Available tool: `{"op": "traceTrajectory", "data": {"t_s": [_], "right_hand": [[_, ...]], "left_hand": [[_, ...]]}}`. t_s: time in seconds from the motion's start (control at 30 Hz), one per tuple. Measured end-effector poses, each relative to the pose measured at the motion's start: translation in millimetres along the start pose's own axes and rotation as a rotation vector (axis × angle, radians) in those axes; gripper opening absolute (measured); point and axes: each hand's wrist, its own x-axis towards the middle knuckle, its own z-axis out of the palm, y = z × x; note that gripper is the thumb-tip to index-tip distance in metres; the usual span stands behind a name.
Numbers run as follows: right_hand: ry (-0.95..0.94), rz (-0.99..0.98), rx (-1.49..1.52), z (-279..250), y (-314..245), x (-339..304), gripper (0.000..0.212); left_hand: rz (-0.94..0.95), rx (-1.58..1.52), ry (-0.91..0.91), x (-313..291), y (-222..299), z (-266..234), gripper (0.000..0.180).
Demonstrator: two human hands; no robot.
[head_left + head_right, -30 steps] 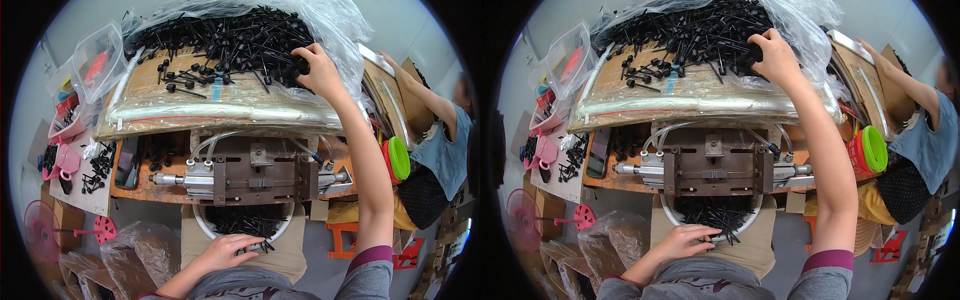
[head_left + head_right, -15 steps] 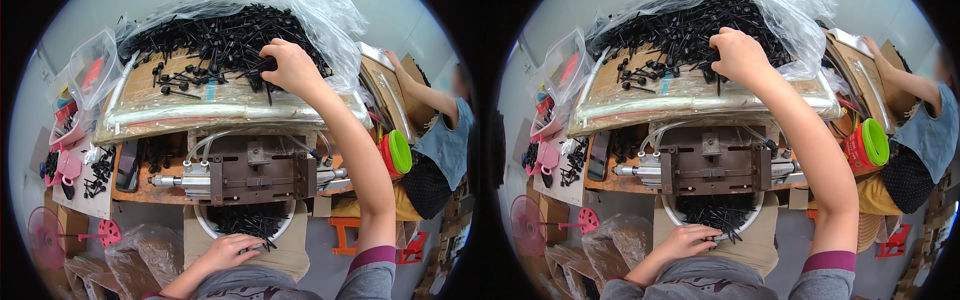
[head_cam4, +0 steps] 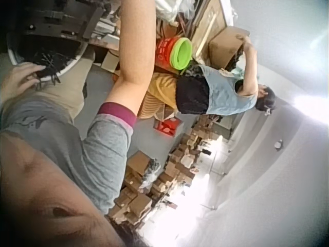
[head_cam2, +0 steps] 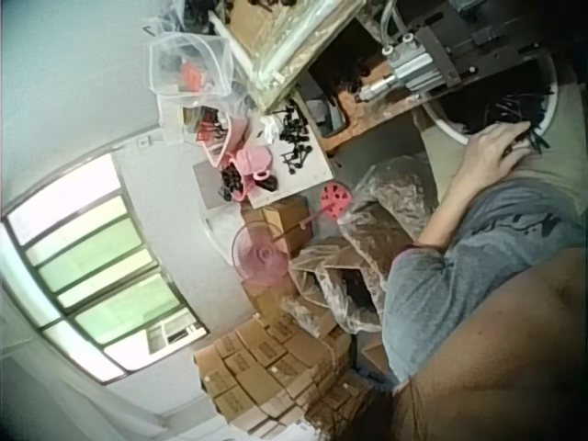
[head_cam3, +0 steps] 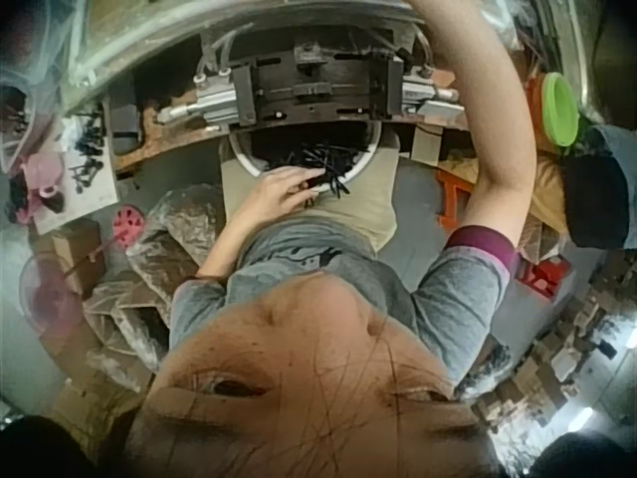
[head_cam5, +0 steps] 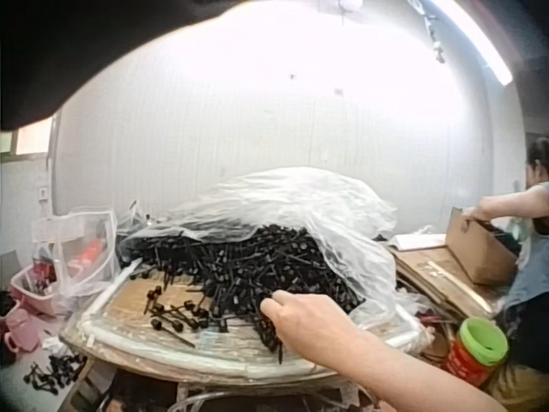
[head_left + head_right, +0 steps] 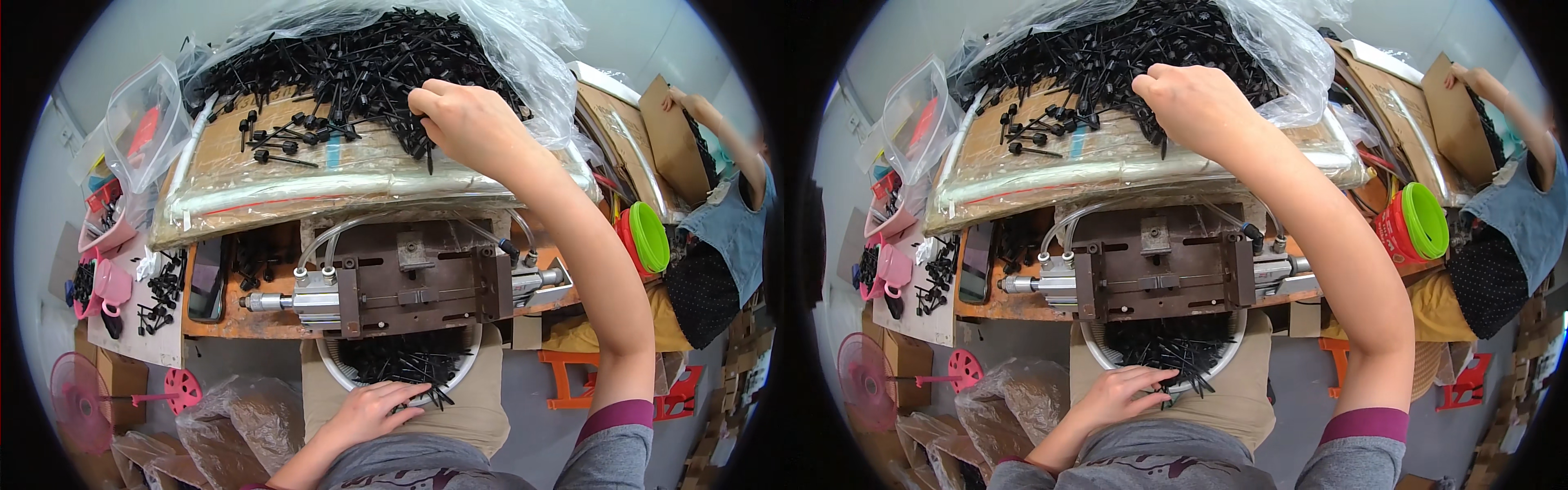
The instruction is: Assembling small black plastic components using a pneumatic press machine at a workstation.
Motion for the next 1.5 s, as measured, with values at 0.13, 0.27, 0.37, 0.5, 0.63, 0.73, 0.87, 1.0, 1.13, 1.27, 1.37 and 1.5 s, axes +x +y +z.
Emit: {"op": "traceTrajectory", "data": {"t_s": [0.13,0.27,0.37,0.5,0.63,0.73,0.87,1.0,1.13,1.27,1.37,1.5], "right_hand": [[0.002,0.020,0.042,5,7,-7,0.020],[-0.040,0.052,0.011,2,6,-4,0.020],[-0.090,0.066,-0.011,1,6,-1,0.019],[-0.034,0.073,0.027,-3,9,-1,0.014],[0.021,0.202,0.306,-11,22,4,0.014],[0.204,0.424,0.488,-14,31,5,0.017],[0.372,0.575,0.992,-26,49,-1,0.019],[0.476,0.573,1.432,-33,26,-29,0.018],[0.221,0.595,1.914,-31,-59,-79,0.015],[-0.020,0.801,2.175,-22,-113,-124,0.014],[0.045,0.895,2.205,-16,-122,-139,0.022],[0.468,0.983,1.774,-18,-130,-149,0.041]], "left_hand": [[-0.017,-0.014,-0.015,0,2,0,0.042],[-0.006,0.020,-0.023,-1,1,2,0.040],[0.018,0.045,-0.020,-1,0,2,0.039],[0.045,0.062,0.003,-2,-4,3,0.041],[0.035,0.061,0.009,-4,-3,3,0.041],[0.041,0.069,0.007,0,8,-2,0.041],[0.137,0.056,0.139,13,30,-20,0.045],[0.183,-0.069,0.424,34,44,-41,0.048],[0.044,-0.445,0.650,58,62,-60,0.054],[0.064,-0.476,0.529,61,64,-67,0.045],[0.094,-0.300,0.476,58,63,-64,0.036],[0.154,0.038,0.497,53,53,-52,0.033]]}}
